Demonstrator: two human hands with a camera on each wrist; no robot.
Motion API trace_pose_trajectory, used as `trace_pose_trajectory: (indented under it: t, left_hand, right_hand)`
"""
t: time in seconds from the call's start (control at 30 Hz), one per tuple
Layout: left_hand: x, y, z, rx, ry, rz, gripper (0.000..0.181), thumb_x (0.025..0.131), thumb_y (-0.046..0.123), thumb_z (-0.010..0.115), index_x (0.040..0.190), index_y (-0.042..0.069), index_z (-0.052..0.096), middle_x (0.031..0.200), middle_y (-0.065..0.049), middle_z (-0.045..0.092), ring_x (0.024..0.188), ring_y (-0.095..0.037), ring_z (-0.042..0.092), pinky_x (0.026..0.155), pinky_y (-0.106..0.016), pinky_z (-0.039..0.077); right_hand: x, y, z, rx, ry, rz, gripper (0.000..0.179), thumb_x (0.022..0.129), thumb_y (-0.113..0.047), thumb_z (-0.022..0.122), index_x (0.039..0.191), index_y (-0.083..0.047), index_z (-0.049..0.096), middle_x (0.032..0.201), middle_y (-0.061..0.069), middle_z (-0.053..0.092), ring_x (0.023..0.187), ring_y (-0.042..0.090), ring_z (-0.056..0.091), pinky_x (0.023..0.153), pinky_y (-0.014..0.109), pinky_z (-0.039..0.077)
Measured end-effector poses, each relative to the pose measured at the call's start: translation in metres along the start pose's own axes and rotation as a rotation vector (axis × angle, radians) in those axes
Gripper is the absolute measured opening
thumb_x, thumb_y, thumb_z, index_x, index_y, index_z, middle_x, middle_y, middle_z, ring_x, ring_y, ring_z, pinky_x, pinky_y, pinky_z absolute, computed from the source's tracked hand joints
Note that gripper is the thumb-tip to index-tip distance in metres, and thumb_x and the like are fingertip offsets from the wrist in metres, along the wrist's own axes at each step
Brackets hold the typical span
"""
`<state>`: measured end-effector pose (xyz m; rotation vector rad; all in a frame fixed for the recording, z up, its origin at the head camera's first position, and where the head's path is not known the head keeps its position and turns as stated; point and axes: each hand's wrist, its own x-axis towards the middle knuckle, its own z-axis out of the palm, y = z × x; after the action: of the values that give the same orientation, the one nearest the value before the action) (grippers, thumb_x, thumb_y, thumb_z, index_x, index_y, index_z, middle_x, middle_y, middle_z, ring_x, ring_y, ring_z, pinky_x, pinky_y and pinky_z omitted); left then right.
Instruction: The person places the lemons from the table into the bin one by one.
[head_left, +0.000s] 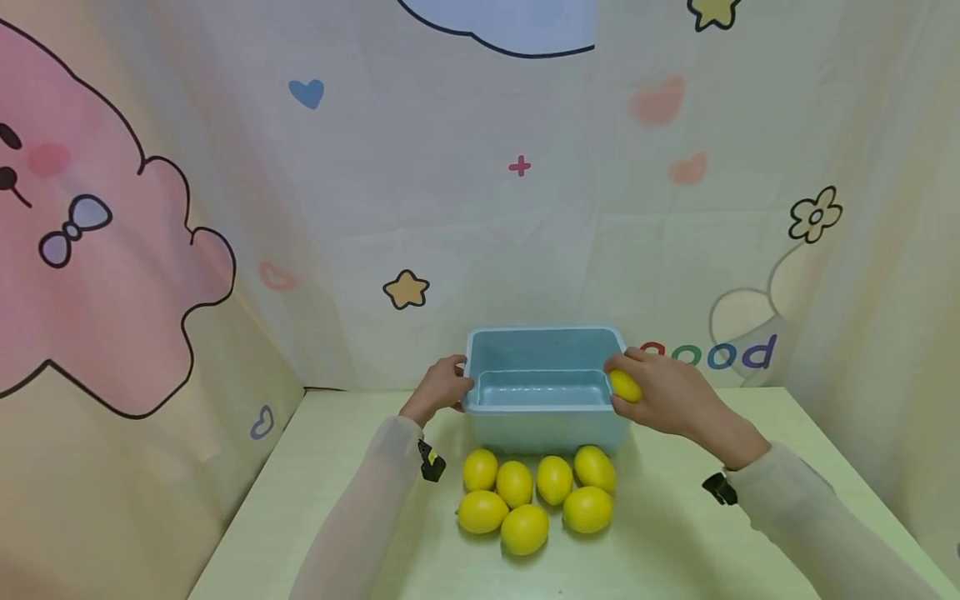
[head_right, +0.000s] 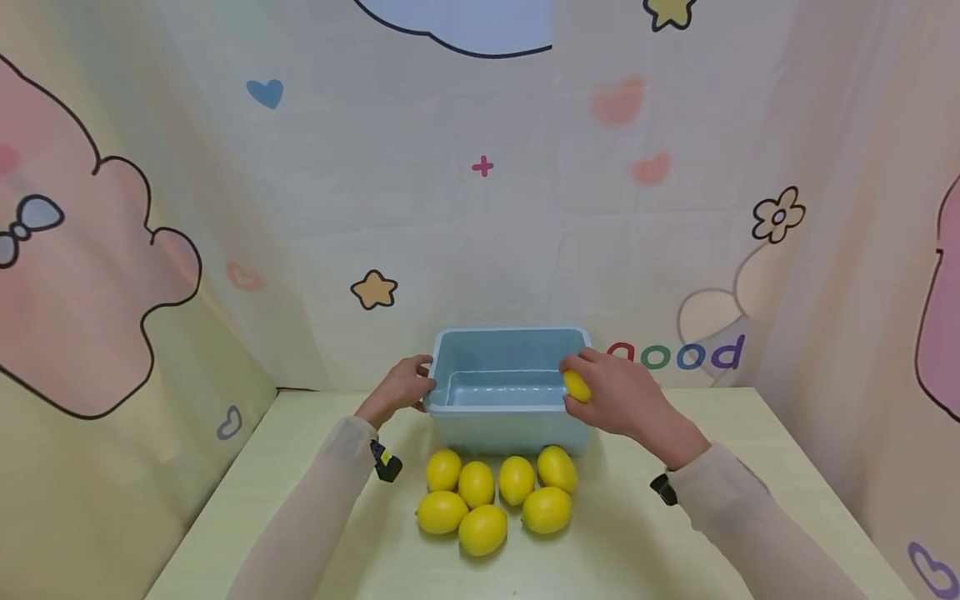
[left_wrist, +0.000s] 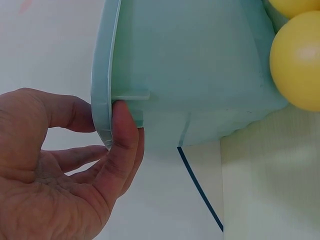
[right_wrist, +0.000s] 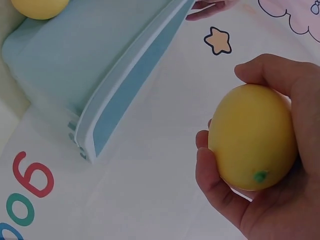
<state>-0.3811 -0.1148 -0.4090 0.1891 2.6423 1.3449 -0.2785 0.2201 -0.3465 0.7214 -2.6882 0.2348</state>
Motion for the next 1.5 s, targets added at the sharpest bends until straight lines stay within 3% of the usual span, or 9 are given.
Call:
trace_pose_trajectory:
  t: [0.37, 0.53, 0.83, 1.17, 1.5]
  left_hand:
    - [0.0, -0.002, 0.001, -0.022, -0.006, -0.01, 0.059, 0.093, 0.012, 0.057, 0.148, 0.003, 0.038, 0.129, -0.022, 0.057, 0.097, -0.029, 0.067, 0.065, -0.031, 0.061]
    - [0.002, -0.002, 0.001, -0.013, -0.001, -0.021, 0.059, 0.094, 0.012, 0.057, 0.149, 0.004, 0.037, 0.133, -0.023, 0.055, 0.098, -0.03, 0.066, 0.065, -0.031, 0.061]
    - [0.002, -0.002, 0.002, -0.008, -0.004, -0.011, 0.062, 0.092, 0.012, 0.057, 0.15, 0.003, 0.036, 0.134, -0.024, 0.054, 0.096, -0.027, 0.066, 0.066, -0.032, 0.061]
    - [0.001, -0.003, -0.001, -0.009, -0.001, -0.005, 0.061, 0.093, 0.011, 0.056, 0.15, 0.004, 0.036, 0.136, -0.024, 0.054, 0.105, -0.034, 0.065, 0.074, -0.039, 0.061]
    - [0.002, -0.003, 0.0, 0.004, -0.001, 0.0, 0.06, 0.092, 0.011, 0.057, 0.149, 0.003, 0.038, 0.133, -0.023, 0.056, 0.097, -0.028, 0.066, 0.066, -0.033, 0.061]
  right_hand:
    - [0.028, 0.003, 0.006, 0.011, 0.007, -0.008, 0.028, 0.085, -0.027, 0.068, 0.11, -0.015, 0.065, 0.091, 0.001, 0.06, 0.06, 0.012, 0.045, 0.05, 0.024, 0.037]
    - [0.042, 0.012, 0.01, 0.027, 0.002, 0.025, 0.029, 0.085, -0.027, 0.068, 0.111, -0.014, 0.064, 0.094, 0.004, 0.062, 0.065, 0.016, 0.049, 0.053, 0.027, 0.04]
    - [0.058, 0.027, 0.018, 0.038, -0.045, 0.074, 0.033, 0.085, -0.028, 0.067, 0.114, -0.013, 0.063, 0.101, 0.007, 0.064, 0.07, 0.019, 0.051, 0.055, 0.029, 0.041]
    - [0.084, 0.023, 0.016, 0.028, -0.108, 0.075, 0.034, 0.086, -0.028, 0.064, 0.117, -0.013, 0.063, 0.104, 0.007, 0.065, 0.074, 0.02, 0.052, 0.058, 0.03, 0.043]
    - [0.103, 0.023, 0.023, 0.034, -0.173, 0.099, 0.034, 0.087, -0.028, 0.065, 0.117, -0.013, 0.063, 0.099, 0.006, 0.063, 0.077, 0.021, 0.053, 0.061, 0.03, 0.043]
